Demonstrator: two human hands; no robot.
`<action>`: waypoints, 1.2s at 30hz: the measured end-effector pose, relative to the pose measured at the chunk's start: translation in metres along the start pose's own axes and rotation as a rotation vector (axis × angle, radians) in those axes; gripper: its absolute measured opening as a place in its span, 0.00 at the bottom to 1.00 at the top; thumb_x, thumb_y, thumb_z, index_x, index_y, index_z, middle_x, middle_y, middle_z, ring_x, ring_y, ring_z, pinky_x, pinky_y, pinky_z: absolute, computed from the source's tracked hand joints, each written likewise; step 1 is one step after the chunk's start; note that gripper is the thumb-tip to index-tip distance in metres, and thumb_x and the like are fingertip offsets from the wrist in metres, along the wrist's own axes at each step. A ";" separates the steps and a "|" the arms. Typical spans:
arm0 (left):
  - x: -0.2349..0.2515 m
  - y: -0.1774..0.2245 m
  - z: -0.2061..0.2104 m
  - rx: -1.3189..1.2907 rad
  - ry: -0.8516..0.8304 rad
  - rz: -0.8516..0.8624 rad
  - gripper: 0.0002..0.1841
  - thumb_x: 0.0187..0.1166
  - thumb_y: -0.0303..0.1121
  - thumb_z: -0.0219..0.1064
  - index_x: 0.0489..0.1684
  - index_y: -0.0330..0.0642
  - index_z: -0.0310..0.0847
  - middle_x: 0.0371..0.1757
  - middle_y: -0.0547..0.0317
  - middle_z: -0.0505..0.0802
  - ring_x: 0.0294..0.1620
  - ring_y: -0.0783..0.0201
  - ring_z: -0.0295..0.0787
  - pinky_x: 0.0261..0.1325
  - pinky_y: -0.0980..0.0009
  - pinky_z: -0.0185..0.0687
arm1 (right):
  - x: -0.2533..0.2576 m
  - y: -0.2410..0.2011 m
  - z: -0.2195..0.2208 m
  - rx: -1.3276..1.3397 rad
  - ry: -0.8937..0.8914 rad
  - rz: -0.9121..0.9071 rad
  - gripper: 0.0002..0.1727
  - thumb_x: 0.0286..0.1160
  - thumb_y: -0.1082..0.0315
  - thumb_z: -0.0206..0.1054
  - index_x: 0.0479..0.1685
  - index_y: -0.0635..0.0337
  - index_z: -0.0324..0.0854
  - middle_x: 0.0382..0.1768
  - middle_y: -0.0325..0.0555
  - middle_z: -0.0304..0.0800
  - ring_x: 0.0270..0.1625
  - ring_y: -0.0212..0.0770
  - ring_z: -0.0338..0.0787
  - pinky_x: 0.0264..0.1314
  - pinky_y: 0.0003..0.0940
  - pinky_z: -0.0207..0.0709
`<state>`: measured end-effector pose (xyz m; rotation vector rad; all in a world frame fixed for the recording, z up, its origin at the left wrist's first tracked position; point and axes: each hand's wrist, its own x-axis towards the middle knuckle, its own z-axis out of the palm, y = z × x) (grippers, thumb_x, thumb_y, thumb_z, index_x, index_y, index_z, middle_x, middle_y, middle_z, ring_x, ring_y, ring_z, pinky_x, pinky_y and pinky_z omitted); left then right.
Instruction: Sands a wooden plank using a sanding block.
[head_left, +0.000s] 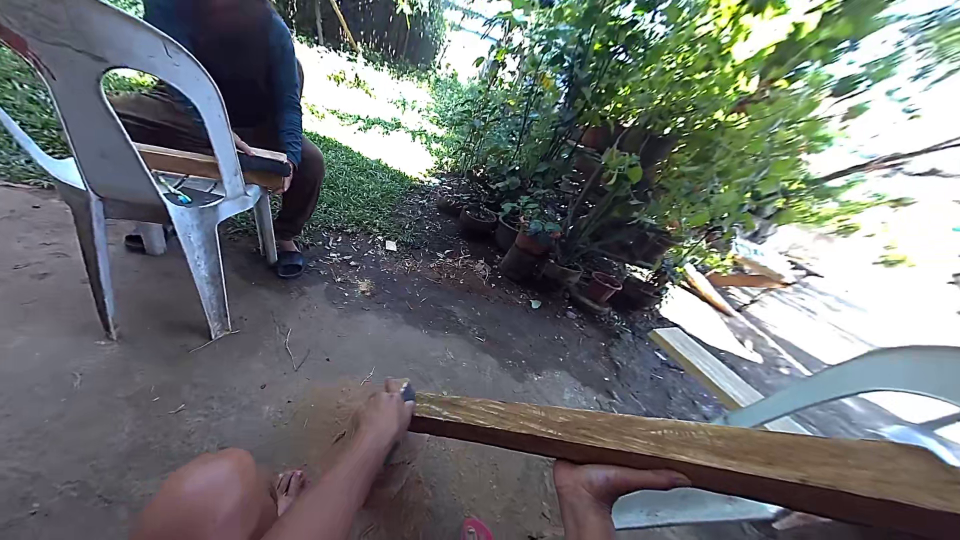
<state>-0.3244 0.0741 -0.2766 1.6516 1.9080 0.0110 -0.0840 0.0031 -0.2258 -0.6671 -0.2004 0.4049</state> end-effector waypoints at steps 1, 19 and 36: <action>-0.017 0.012 -0.003 -0.001 -0.025 0.082 0.39 0.90 0.56 0.53 0.95 0.44 0.49 0.72 0.30 0.85 0.74 0.33 0.82 0.72 0.34 0.76 | -0.001 0.000 0.000 0.009 0.005 0.003 0.46 0.76 0.23 0.26 0.90 0.37 0.49 0.84 0.48 0.65 0.83 0.52 0.69 0.76 0.66 0.67; 0.021 -0.024 0.003 0.065 0.021 -0.112 0.37 0.90 0.55 0.54 0.92 0.41 0.54 0.76 0.32 0.83 0.78 0.35 0.80 0.74 0.36 0.75 | 0.008 0.004 -0.001 0.015 0.027 0.021 0.48 0.73 0.21 0.30 0.91 0.38 0.45 0.84 0.48 0.64 0.83 0.51 0.69 0.77 0.63 0.67; 0.016 -0.006 0.002 0.123 0.067 0.077 0.35 0.91 0.52 0.54 0.93 0.43 0.56 0.70 0.31 0.87 0.74 0.35 0.83 0.77 0.39 0.74 | 0.008 0.004 -0.003 -0.043 0.046 0.162 0.60 0.69 0.19 0.37 0.88 0.62 0.40 0.77 0.54 0.68 0.75 0.36 0.76 0.75 0.40 0.74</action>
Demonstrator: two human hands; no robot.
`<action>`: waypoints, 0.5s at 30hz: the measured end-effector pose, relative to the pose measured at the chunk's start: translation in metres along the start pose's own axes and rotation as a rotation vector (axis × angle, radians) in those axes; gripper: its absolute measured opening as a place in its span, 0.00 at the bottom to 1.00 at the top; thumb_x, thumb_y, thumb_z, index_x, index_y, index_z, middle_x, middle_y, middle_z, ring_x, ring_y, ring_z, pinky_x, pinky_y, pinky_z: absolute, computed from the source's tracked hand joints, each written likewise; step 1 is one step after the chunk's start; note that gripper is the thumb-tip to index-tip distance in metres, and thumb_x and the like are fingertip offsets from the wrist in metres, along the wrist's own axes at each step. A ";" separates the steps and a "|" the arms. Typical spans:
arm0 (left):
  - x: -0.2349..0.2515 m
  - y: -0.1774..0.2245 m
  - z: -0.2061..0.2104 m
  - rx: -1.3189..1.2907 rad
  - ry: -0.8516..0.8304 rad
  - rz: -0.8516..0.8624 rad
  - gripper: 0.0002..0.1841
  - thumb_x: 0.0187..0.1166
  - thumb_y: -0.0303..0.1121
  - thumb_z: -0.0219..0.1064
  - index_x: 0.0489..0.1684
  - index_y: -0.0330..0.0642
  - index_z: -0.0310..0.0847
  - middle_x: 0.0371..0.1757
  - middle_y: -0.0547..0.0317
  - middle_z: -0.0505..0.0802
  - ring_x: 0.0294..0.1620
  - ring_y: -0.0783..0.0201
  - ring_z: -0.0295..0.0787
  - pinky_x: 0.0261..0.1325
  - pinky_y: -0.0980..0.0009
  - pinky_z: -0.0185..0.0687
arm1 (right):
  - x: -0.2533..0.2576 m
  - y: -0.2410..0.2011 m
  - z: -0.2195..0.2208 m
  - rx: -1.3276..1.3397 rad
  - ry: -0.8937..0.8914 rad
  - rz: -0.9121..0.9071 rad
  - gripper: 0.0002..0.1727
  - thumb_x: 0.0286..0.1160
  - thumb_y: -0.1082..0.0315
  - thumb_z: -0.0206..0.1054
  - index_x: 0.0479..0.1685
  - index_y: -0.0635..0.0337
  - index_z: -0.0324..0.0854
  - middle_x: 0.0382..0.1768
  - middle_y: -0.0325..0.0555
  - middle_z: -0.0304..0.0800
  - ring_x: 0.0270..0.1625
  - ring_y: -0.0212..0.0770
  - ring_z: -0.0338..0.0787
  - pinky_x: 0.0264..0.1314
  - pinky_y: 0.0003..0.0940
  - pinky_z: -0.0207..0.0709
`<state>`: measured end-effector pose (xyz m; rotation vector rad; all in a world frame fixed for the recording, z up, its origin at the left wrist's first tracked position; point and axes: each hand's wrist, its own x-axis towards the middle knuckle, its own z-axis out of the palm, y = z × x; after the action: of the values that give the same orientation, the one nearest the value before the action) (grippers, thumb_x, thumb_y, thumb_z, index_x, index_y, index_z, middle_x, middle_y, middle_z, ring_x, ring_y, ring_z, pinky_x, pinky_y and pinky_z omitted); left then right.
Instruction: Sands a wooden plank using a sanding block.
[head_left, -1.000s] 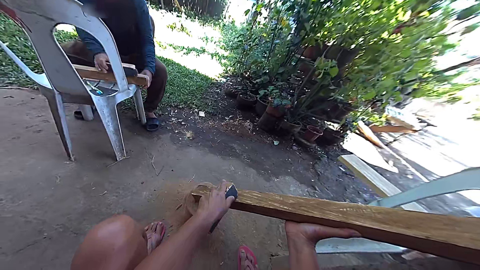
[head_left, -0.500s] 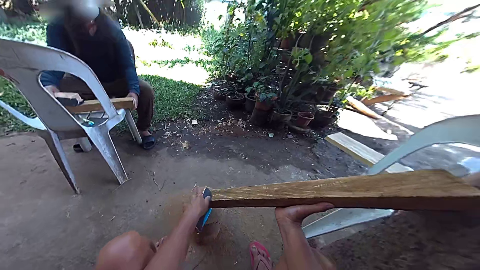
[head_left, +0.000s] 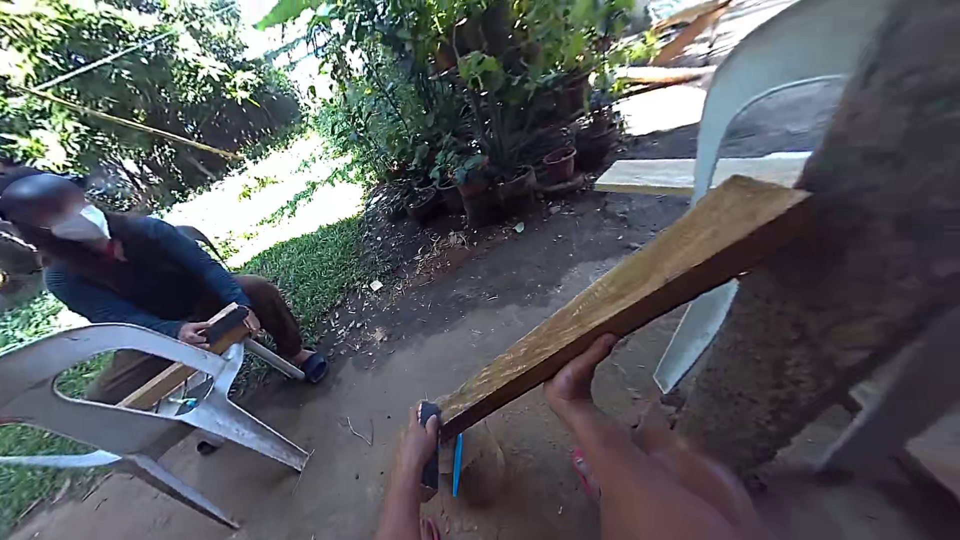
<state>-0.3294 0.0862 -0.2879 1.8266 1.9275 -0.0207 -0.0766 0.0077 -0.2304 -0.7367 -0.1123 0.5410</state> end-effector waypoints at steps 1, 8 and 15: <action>0.009 -0.013 0.005 0.004 0.004 -0.036 0.35 0.91 0.52 0.55 0.92 0.42 0.57 0.72 0.31 0.86 0.75 0.36 0.83 0.78 0.39 0.74 | 0.001 0.000 -0.001 0.004 -0.001 0.001 0.60 0.68 0.18 0.38 0.88 0.63 0.41 0.76 0.54 0.69 0.74 0.36 0.77 0.75 0.39 0.75; -0.042 0.041 -0.010 0.050 0.019 0.145 0.38 0.91 0.54 0.54 0.96 0.46 0.49 0.71 0.33 0.87 0.74 0.36 0.84 0.78 0.39 0.73 | 0.003 0.003 -0.005 0.015 0.012 0.008 0.64 0.63 0.14 0.40 0.87 0.62 0.44 0.74 0.53 0.72 0.73 0.35 0.79 0.73 0.38 0.76; -0.078 0.083 -0.012 0.007 0.159 0.453 0.39 0.87 0.52 0.61 0.95 0.43 0.53 0.59 0.21 0.90 0.60 0.22 0.88 0.64 0.26 0.77 | -0.002 0.003 -0.008 -0.053 0.017 0.076 0.59 0.71 0.21 0.32 0.83 0.69 0.53 0.71 0.63 0.75 0.70 0.44 0.81 0.71 0.47 0.77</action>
<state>-0.2559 0.0258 -0.2242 2.2863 1.5660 0.2736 -0.0775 0.0035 -0.2387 -0.7994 -0.0837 0.6061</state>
